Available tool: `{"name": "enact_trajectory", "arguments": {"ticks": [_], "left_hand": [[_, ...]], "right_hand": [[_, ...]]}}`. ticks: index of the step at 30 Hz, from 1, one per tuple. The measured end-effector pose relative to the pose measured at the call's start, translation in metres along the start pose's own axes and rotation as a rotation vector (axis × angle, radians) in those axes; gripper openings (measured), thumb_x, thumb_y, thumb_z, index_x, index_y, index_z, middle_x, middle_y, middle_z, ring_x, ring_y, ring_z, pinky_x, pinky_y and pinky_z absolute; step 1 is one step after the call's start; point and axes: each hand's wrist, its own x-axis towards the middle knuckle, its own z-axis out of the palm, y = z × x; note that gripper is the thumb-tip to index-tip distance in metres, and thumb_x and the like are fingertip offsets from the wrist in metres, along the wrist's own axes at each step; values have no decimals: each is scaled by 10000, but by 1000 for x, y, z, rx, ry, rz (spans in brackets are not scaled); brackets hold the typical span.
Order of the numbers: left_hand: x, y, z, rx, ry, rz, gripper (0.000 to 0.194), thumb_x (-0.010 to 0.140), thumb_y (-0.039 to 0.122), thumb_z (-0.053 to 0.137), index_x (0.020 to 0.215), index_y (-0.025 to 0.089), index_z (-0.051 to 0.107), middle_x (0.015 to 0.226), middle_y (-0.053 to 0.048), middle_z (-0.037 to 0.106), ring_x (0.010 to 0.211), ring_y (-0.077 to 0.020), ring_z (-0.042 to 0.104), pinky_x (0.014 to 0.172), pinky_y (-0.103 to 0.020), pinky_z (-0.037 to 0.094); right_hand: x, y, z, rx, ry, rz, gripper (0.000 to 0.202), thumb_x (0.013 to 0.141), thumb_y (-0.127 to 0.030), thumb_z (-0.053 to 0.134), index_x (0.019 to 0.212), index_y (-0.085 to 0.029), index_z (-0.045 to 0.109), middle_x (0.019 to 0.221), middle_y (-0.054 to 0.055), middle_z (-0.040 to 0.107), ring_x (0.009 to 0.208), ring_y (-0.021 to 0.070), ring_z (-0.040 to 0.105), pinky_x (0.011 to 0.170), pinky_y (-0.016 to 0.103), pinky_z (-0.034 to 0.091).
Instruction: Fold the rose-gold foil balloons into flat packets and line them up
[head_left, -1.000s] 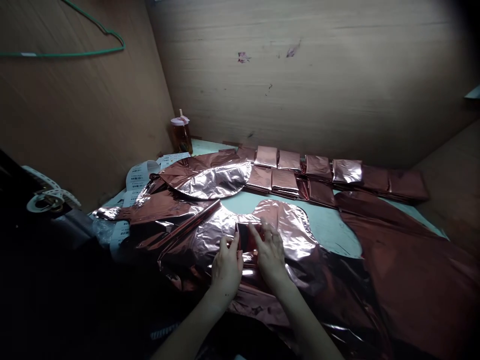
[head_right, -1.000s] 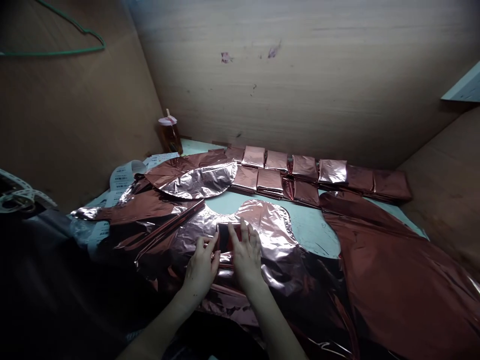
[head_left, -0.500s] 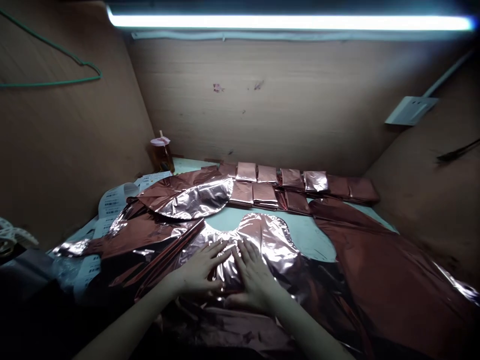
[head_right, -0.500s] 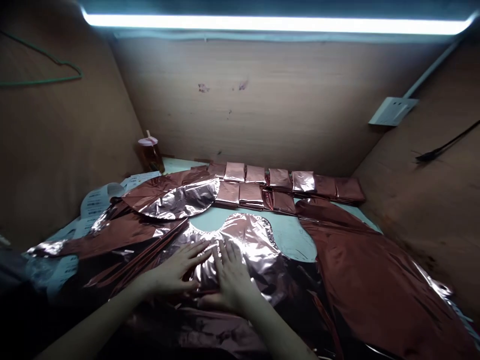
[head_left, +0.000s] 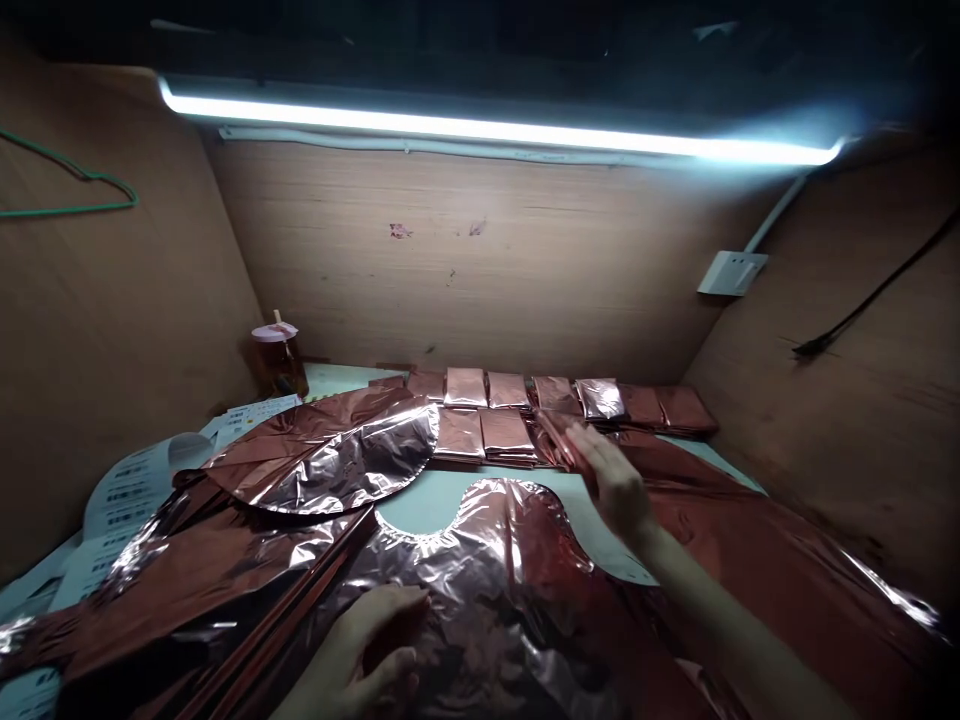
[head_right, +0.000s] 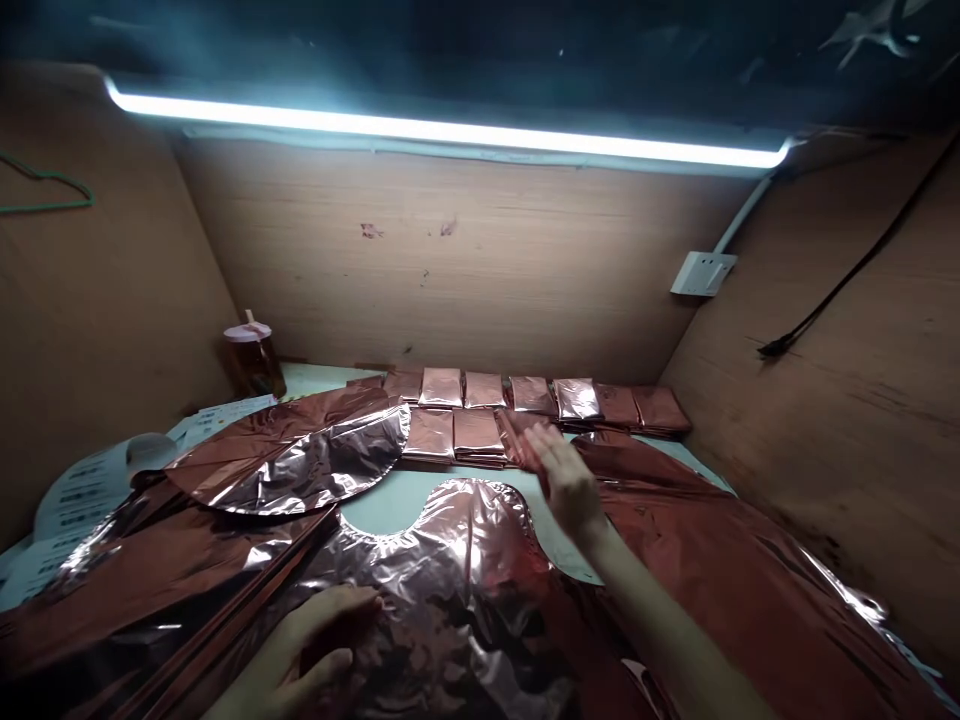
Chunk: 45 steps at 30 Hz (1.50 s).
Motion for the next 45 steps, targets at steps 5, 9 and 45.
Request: {"name": "enact_trajectory", "arguments": {"ticks": [5,9,45], "left_hand": [[-1,-6,3,76,75,84,484,897,468,597,1368,385,525,1367,-55,599,1223,-270,603,982,-391,560],[2,-3,0,302,121,162,547,836,578,601,1331,347,579,1291,-72,651,1225,-302,594,1051,-437,503],[94,10,-106,875,253,-198,434,727,42,603,1146,127,672,1233,-163,657,1189,-314,579,1083,-465,409]], "right_hand": [[29,100,39,-145,-317,199,605,840,-461,635,1401,-249,553,1498,208,423,1329,497,412,996,777,299],[29,121,62,-95,-416,127,715,828,-552,630,1462,-262,471,1565,187,319,1365,404,404,1093,612,311],[-96,-114,23,519,-235,-17,234,892,-306,585,1098,-311,696,1208,71,663,1051,249,673,847,329,585]]}}
